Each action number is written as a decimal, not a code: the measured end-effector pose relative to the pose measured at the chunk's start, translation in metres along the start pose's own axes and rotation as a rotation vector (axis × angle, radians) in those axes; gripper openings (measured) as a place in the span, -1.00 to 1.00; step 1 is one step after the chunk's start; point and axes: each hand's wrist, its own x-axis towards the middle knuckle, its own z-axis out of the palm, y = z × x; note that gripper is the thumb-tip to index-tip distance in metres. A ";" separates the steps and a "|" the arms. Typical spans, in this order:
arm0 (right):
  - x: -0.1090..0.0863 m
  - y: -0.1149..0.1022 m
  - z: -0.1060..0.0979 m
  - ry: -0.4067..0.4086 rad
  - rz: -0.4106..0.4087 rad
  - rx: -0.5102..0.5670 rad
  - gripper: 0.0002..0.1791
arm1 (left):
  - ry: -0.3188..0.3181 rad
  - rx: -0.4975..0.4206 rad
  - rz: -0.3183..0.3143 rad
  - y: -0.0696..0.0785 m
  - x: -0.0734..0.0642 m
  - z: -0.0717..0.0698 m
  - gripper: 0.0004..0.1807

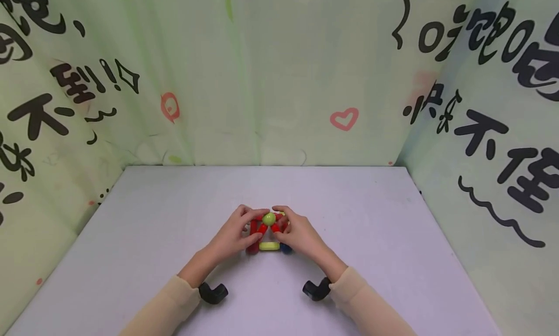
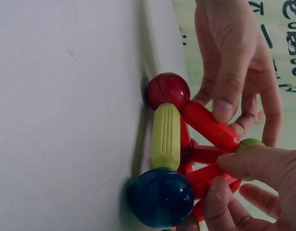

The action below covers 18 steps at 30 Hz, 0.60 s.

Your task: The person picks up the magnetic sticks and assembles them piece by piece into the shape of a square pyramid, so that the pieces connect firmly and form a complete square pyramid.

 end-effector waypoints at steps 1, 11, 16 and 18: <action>0.000 0.000 0.001 0.004 -0.004 -0.002 -0.31 | 0.016 -0.014 -0.003 0.000 0.000 0.002 -0.29; -0.001 0.002 0.006 0.021 -0.025 0.009 -0.35 | 0.087 -0.179 -0.082 0.000 -0.004 0.017 -0.40; -0.001 0.003 0.004 0.020 -0.024 -0.004 -0.42 | 0.095 -0.159 -0.095 -0.003 -0.004 0.013 -0.48; 0.000 0.004 0.002 0.020 -0.018 -0.015 -0.47 | 0.109 -0.141 -0.106 -0.006 -0.003 0.009 -0.53</action>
